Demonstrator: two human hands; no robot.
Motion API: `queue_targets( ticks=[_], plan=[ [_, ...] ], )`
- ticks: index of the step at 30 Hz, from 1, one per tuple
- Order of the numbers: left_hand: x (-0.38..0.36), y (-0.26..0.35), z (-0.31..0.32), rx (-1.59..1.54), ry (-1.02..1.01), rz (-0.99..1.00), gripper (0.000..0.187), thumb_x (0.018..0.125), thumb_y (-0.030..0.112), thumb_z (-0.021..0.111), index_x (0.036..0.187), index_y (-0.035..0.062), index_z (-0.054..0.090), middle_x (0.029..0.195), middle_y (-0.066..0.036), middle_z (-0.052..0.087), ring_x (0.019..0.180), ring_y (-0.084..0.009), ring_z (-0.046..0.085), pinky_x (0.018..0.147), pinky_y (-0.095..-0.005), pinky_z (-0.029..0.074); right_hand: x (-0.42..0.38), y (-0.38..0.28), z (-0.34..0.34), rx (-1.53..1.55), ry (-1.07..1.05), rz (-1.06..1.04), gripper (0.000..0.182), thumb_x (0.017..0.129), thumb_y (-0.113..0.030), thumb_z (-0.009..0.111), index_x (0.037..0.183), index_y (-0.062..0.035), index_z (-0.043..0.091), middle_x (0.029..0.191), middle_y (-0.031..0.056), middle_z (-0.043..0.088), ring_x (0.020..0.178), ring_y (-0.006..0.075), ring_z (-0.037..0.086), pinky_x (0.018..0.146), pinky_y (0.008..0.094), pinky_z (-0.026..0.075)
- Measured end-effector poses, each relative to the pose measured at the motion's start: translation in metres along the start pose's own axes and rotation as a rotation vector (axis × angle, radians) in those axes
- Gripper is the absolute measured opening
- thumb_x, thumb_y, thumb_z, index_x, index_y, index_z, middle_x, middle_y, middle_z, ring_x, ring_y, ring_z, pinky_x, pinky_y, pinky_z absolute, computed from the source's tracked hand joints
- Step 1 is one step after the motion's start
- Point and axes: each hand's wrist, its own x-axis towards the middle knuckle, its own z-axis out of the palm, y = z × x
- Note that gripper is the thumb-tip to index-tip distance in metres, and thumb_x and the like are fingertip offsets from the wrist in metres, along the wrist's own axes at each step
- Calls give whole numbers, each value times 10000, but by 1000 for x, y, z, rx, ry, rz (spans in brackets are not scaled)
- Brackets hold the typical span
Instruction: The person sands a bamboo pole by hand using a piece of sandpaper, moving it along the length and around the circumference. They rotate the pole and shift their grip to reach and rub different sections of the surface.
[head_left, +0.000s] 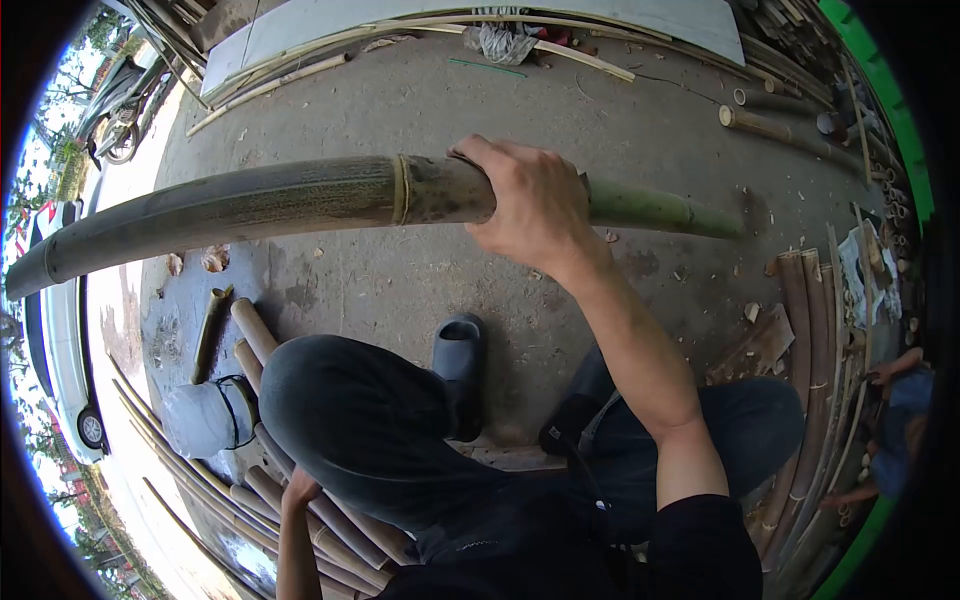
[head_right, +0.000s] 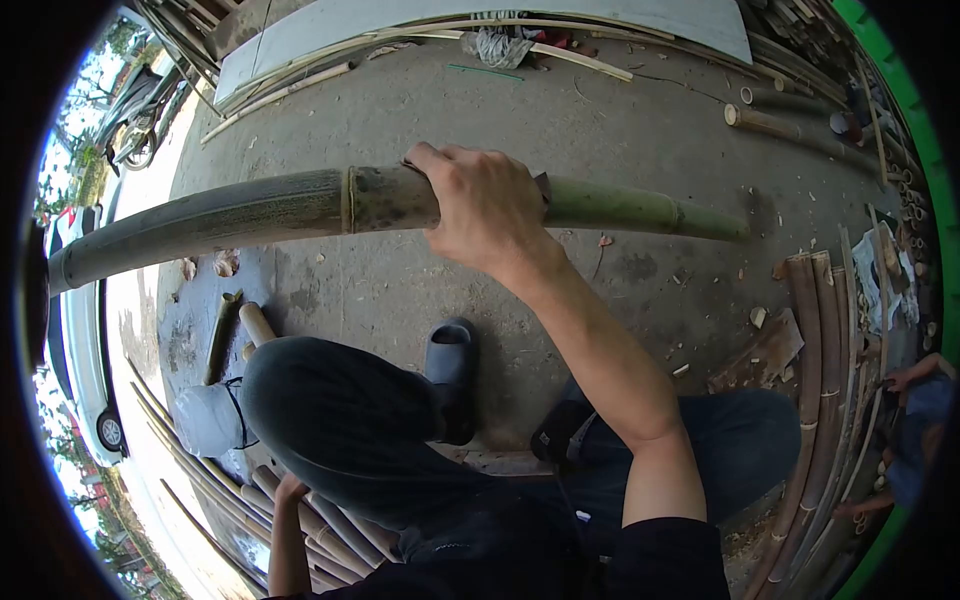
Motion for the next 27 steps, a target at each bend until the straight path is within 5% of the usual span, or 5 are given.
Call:
queue_targets(
  ticks=[2, 7, 9, 17, 27],
  plan=[
    [11, 198, -96, -290, 587, 418, 1343, 565, 653, 864, 1551, 5, 224, 1546, -217, 376, 1439, -340, 362, 1184, -456, 276, -7, -26, -3, 6, 35, -9, 432, 681, -75, 799, 1082, -48, 641, 882, 142, 705, 789, 293, 717, 741, 408, 588],
    [1, 405, -198, -1255, 701, 1495, 1219, 640, 662, 818, 1504, -15, 287, 1479, -239, 412, 1405, -390, 363, 1203, -481, 253, -19, -86, -18, 41, 89, -114, 463, 675, -59, 807, 1099, -35, 621, 931, 141, 712, 813, 303, 725, 763, 405, 596],
    [-14, 387, -269, -1145, -134, 1804, 905, 682, 475, 840, 1326, -25, 448, 1270, -175, 522, 1222, -322, 491, 1150, -421, 330, -12, -91, -29, 57, 161, -138, 497, 654, -83, 822, 1107, -57, 618, 934, 126, 703, 823, 306, 718, 767, 421, 583],
    [-41, 460, -250, -1089, 270, 1762, 506, 779, 360, 694, 1092, 9, 507, 995, -119, 543, 1010, -279, 568, 1020, -433, 434, -11, -55, -66, 316, 184, -322, 552, 825, -321, 759, 1274, -45, 592, 1158, 157, 666, 1006, 275, 686, 921, 393, 522],
    [-14, 455, -258, -1307, 554, 1569, 402, 840, 332, 623, 1030, -22, 617, 980, -190, 625, 1019, -340, 605, 961, -441, 481, -49, 76, -34, 300, 109, 641, 503, 970, -450, 423, 1142, -103, 745, 1102, 112, 742, 1070, 302, 685, 959, 414, 479]
  ],
)
